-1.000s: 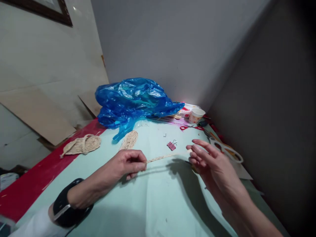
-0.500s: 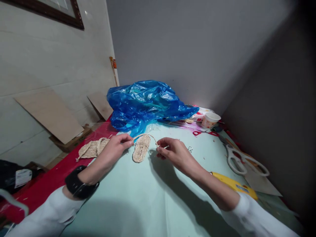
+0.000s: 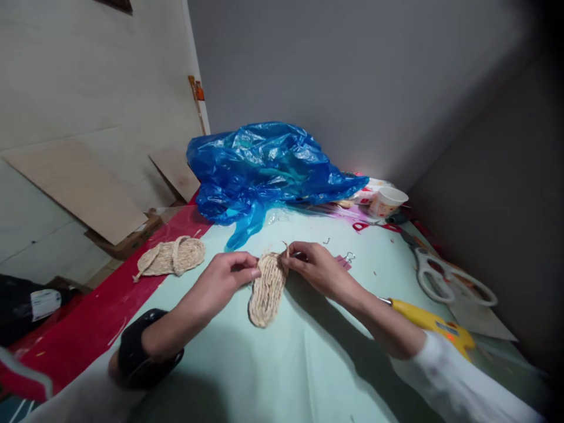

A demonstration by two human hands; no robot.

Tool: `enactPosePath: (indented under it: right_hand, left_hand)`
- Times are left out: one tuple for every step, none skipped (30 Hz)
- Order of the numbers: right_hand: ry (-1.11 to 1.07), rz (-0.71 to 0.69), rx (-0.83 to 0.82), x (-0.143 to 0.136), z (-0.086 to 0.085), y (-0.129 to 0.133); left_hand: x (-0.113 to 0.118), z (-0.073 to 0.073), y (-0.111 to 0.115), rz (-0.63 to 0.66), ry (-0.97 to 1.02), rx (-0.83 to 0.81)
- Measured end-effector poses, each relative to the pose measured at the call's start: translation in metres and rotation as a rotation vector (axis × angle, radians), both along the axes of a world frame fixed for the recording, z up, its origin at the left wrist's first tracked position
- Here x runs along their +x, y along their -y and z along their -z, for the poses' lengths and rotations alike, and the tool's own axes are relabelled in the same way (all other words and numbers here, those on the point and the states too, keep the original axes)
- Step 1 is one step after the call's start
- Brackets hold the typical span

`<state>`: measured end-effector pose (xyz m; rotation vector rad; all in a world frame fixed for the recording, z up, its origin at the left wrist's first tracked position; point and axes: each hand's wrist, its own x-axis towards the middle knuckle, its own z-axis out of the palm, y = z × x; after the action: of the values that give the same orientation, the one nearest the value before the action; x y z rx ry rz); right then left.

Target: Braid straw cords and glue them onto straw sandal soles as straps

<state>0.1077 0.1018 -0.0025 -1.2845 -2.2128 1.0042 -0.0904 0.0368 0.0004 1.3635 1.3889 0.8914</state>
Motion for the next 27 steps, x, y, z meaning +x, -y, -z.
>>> enactPosePath:
  right_hand:
    - [-0.013,0.0,-0.031,0.008,0.0,0.014]
    - [-0.028,0.01,-0.063,0.015,0.0,0.029]
    - [-0.049,0.031,-0.093,0.022,0.0,0.045]
    - [-0.085,0.066,-0.122,0.026,-0.001,0.06]
    - [-0.126,0.113,-0.135,0.029,-0.001,0.073]
    - [-0.169,0.163,-0.137,0.031,-0.001,0.084]
    - [-0.21,0.209,-0.135,0.031,-0.001,0.094]
    - [-0.244,0.244,-0.133,0.031,0.0,0.101]
    - [-0.274,0.262,-0.139,0.03,0.001,0.106]
    - [-0.301,0.266,-0.155,0.029,0.002,0.109]
    - [-0.321,0.261,-0.176,0.027,0.004,0.111]
    - [-0.338,0.253,-0.197,0.026,0.005,0.112]
    - [-0.351,0.247,-0.21,0.024,0.007,0.113]
    - [-0.357,0.243,-0.217,0.022,0.008,0.113]
    - [-0.356,0.243,-0.218,0.021,0.009,0.113]
    - [-0.351,0.243,-0.217,0.02,0.01,0.113]
    - [-0.344,0.244,-0.217,0.019,0.01,0.113]
    - [-0.336,0.245,-0.22,0.018,0.01,0.113]
    - [-0.332,0.245,-0.224,0.018,0.009,0.114]
    - [-0.332,0.244,-0.232,0.018,0.009,0.114]
    - [-0.337,0.242,-0.241,0.017,0.008,0.114]
    - [-0.345,0.239,-0.251,0.017,0.007,0.114]
    - [-0.353,0.236,-0.258,0.017,0.007,0.114]
    - [-0.356,0.236,-0.263,0.016,0.007,0.114]
    - [-0.352,0.239,-0.263,0.016,0.007,0.115]
    - [-0.339,0.246,-0.258,0.016,0.007,0.115]
    - [-0.323,0.252,-0.248,0.016,0.008,0.115]
  left_hand:
    - [0.003,-0.001,0.009,0.031,0.022,-0.03]
    - [0.006,-0.001,0.017,0.05,0.029,-0.045]
    - [0.009,-0.001,0.024,0.05,0.02,-0.052]
    - [0.012,0.0,0.03,0.047,0.001,-0.053]
    - [0.014,0.0,0.036,0.042,-0.019,-0.052]
    - [0.016,0.0,0.04,0.044,-0.034,-0.052]
    - [0.018,-0.001,0.044,0.047,-0.036,-0.056]
    - [0.02,-0.002,0.047,0.041,-0.02,-0.067]
    - [0.023,-0.003,0.05,0.022,0.007,-0.089]
    - [0.026,-0.003,0.053,-0.004,0.034,-0.119]
    - [0.028,-0.004,0.055,-0.038,0.064,-0.152]
    - [0.03,-0.004,0.057,-0.072,0.094,-0.185]
    - [0.032,-0.005,0.059,-0.1,0.122,-0.209]
    - [0.034,-0.005,0.059,-0.116,0.145,-0.223]
    - [0.035,-0.004,0.06,-0.127,0.16,-0.229]
    - [0.035,-0.004,0.06,-0.131,0.168,-0.232]
    - [0.035,-0.004,0.059,-0.126,0.164,-0.23]
    - [0.035,-0.005,0.059,-0.113,0.15,-0.226]
    - [0.035,-0.005,0.059,-0.099,0.13,-0.221]
    - [0.035,-0.007,0.058,-0.094,0.11,-0.217]
    - [0.035,-0.008,0.058,-0.096,0.095,-0.213]
    - [0.036,-0.009,0.058,-0.107,0.087,-0.213]
    - [0.036,-0.01,0.058,-0.123,0.084,-0.214]
    - [0.036,-0.011,0.058,-0.139,0.085,-0.214]
    - [0.037,-0.011,0.058,-0.149,0.089,-0.21]
    - [0.037,-0.011,0.058,-0.154,0.093,-0.206]
    - [0.037,-0.01,0.058,-0.155,0.098,-0.202]
